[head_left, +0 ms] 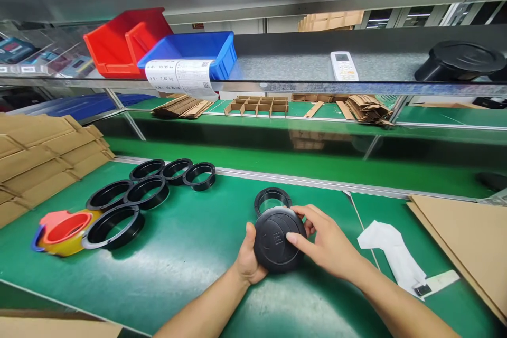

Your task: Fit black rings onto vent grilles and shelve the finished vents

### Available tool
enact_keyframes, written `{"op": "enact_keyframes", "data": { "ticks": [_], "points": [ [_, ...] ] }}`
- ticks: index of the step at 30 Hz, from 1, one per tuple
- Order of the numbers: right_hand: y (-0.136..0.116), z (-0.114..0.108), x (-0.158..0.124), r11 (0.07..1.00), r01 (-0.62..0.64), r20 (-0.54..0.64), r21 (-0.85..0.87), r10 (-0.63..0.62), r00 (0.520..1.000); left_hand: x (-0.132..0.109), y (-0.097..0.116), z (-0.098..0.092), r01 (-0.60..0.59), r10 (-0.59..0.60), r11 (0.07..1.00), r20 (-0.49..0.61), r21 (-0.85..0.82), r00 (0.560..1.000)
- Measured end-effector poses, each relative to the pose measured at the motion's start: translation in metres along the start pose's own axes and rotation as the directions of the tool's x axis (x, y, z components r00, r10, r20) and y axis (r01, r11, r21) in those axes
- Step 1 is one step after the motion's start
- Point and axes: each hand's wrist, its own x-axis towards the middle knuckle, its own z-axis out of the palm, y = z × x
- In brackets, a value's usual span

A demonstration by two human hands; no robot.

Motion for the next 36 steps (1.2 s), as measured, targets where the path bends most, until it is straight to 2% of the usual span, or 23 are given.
{"op": "enact_keyframes", "data": {
  "ticks": [7, 12, 15, 18, 21, 23, 25, 27, 29, 36],
  "points": [
    [-0.002, 0.016, -0.002, 0.993, -0.062, -0.029, -0.098, 0.06, 0.998, -0.004, -0.011, -0.002, 0.004, -0.002, 0.998, -0.039, 0.064, 0.999],
    [-0.004, 0.027, -0.002, 0.971, -0.165, -0.073, -0.174, 0.155, 0.985, -0.006, -0.023, 0.005, -0.128, 0.161, 0.97, -0.148, 0.208, 0.976],
    [-0.007, 0.034, -0.003, 0.965, -0.178, -0.074, -0.19, 0.167, 0.983, -0.006, -0.027, 0.01, -0.218, 0.271, 0.932, -0.159, 0.289, 0.949],
    [-0.011, 0.036, -0.003, 0.95, -0.192, -0.086, -0.244, 0.176, 0.981, -0.007, -0.029, 0.011, -0.25, 0.317, 0.904, -0.15, 0.347, 0.937],
    [-0.01, 0.024, -0.003, 0.961, -0.174, -0.031, -0.213, 0.172, 0.985, -0.008, -0.028, 0.009, -0.196, 0.247, 0.939, -0.157, 0.282, 0.956],
    [-0.004, 0.006, -0.002, 0.991, -0.119, 0.114, -0.067, 0.126, 0.985, -0.009, -0.025, 0.009, -0.119, 0.144, 0.978, -0.14, 0.169, 0.98],
    [0.004, -0.016, 0.0, 0.989, -0.095, 0.214, 0.112, 0.069, 0.974, -0.008, -0.022, 0.011, -0.087, 0.094, 0.993, -0.101, 0.078, 0.99],
    [0.01, -0.034, 0.001, 0.977, -0.113, 0.19, 0.182, 0.078, 0.979, -0.007, -0.019, 0.014, -0.114, 0.117, 0.993, -0.068, 0.041, 0.991],
    [0.013, -0.044, 0.003, 0.98, -0.139, 0.133, 0.143, 0.12, 0.984, -0.005, -0.016, 0.016, -0.122, 0.123, 0.992, -0.046, 0.025, 0.991],
    [0.014, -0.043, 0.007, 0.986, -0.159, 0.133, 0.052, 0.151, 0.979, -0.003, -0.011, 0.018, -0.081, 0.081, 0.997, -0.018, -0.005, 0.997]
  ]
}}
